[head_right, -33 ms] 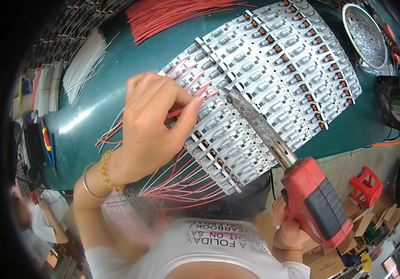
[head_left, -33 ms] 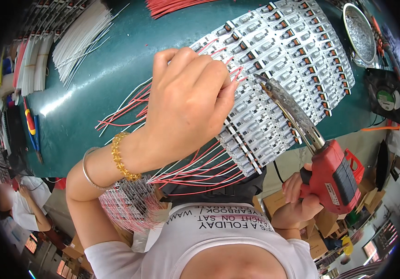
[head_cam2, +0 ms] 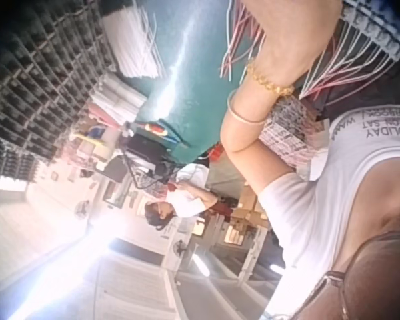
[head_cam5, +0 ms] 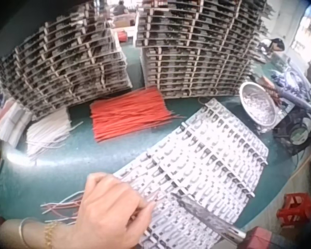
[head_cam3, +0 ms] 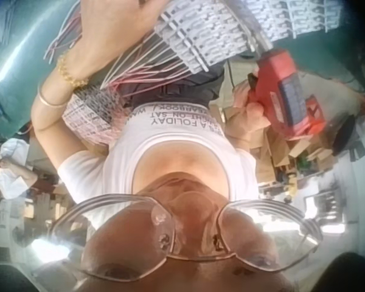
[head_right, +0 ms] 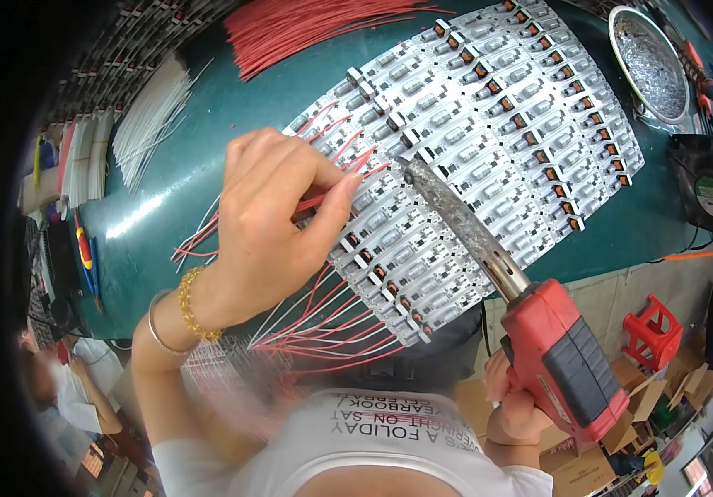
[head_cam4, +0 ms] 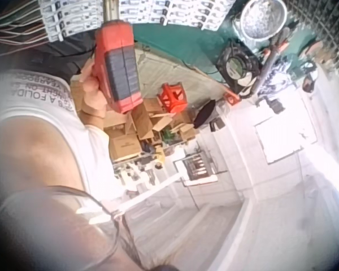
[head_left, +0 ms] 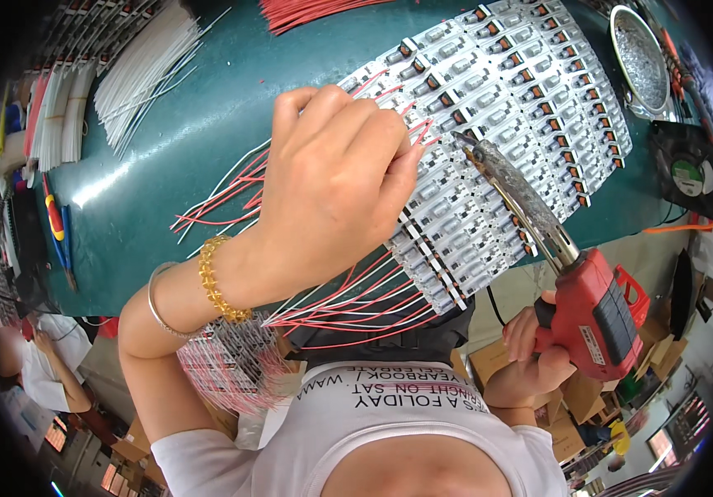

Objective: The person uses a soldering iron to attach red and white wires to a grid of electronic components on a workbench. They repeatedly pick up individual wires, position them on the board, and apply heat to secure them in place.

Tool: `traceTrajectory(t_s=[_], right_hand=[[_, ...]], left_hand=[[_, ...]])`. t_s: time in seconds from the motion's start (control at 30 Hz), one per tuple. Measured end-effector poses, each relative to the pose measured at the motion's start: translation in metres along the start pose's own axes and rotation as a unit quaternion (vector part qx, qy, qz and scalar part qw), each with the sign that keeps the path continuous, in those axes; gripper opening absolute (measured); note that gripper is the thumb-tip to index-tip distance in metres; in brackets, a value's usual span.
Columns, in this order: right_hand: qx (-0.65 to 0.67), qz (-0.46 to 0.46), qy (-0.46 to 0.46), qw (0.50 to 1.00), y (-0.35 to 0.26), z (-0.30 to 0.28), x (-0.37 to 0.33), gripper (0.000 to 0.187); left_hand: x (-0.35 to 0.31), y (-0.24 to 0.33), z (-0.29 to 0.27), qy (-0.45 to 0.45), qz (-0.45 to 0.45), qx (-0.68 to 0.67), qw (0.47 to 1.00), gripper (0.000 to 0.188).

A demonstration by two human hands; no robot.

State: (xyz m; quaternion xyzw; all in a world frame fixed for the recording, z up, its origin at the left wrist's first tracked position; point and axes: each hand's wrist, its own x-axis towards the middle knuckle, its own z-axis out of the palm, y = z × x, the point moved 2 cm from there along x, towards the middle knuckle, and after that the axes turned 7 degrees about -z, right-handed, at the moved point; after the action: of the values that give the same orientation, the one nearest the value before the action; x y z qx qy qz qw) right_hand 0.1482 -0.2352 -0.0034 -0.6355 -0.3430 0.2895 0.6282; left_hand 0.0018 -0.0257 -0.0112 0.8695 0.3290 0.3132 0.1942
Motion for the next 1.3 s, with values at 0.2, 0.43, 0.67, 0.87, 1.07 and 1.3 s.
traceTrajectory(t_s=[0.2,0.43,0.67,0.87,1.07,1.3], right_hand=[[0.013,-0.003,0.016,1.000,0.003,-0.013,-0.005,0.081],[0.023,0.004,0.013,1.000,0.004,-0.014,-0.013,0.078],[0.001,0.003,-0.001,1.000,0.009,-0.016,-0.016,0.072],[0.011,-0.012,0.007,1.000,0.005,-0.013,-0.014,0.073],[0.016,0.003,0.001,1.000,0.004,-0.014,-0.010,0.078],[0.019,0.004,0.014,1.000,0.003,-0.017,-0.012,0.081]], left_hand=[[0.004,0.007,-0.013,0.030,0.049,-0.032,0.998,0.010],[-0.002,0.012,0.004,-0.027,-0.010,-0.037,0.999,0.014],[-0.002,0.012,0.005,-0.025,-0.003,-0.031,0.999,0.016],[-0.003,0.012,0.008,-0.007,0.008,-0.038,0.999,0.016],[-0.002,0.012,0.007,-0.011,0.011,-0.033,0.999,0.016],[-0.004,0.012,0.006,-0.017,-0.002,-0.035,0.999,0.015]])
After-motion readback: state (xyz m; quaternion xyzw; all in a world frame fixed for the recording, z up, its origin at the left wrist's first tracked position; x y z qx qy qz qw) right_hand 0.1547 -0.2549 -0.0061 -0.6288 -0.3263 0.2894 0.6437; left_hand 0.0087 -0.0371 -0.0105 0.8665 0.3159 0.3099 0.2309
